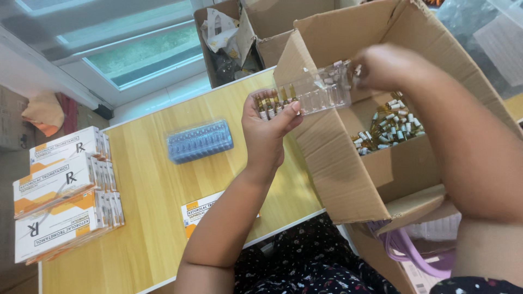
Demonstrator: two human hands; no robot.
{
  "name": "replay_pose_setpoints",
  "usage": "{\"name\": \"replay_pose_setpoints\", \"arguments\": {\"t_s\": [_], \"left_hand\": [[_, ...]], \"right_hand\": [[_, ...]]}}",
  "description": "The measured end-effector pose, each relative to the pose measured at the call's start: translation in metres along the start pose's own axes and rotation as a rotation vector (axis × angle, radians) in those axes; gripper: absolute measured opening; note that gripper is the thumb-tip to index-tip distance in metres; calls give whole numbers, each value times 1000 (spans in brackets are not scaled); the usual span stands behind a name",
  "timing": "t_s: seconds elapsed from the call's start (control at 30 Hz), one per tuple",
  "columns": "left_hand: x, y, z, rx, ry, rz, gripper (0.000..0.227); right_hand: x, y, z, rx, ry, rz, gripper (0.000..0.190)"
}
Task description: The person sits at a table and packs small glass vials into clear plastic blister trays. They then place the filled trays into white and orange medicine boxes, fold the flaps, and stack the completed boxes on the table.
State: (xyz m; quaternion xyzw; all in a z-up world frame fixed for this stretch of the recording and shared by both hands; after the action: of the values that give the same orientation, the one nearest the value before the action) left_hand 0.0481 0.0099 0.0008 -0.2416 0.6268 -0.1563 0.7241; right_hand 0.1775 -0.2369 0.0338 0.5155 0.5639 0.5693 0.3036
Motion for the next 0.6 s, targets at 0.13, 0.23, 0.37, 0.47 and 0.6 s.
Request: {"name": "replay_pose_setpoints", "arguments": {"t_s": [0.13, 0.23, 0.37, 0.47, 0.6], "left_hand": [[4, 3, 4, -53, 6, -58, 42], [7, 6, 7, -106, 34, -77, 46], [3, 11, 10, -119, -11, -62, 45], [1, 9, 8, -94, -29, -34, 44], [3, 4, 5, -66, -19, -11, 43]], "right_hand": [[49, 52, -43, -448, 199, 646, 36], [90, 47, -66, -468, 366, 857, 18], [131, 50, -91, -662, 546, 451, 14], [145, 57, -101, -712, 618, 348, 16], [142, 42, -87, -315, 286, 656, 27]]}}
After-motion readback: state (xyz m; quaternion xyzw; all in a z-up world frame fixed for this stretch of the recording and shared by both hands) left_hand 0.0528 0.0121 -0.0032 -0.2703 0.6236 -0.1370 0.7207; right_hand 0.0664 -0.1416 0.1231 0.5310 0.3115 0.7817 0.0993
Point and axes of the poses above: each hand's wrist, its own z-axis towards the middle knuckle, its own y-axis out of the back of the hand, x = y × z, the point moved 4 cm from there along z, towards the middle knuckle, and after that the axes turned 6 degrees about z, right-handed, at the moved point
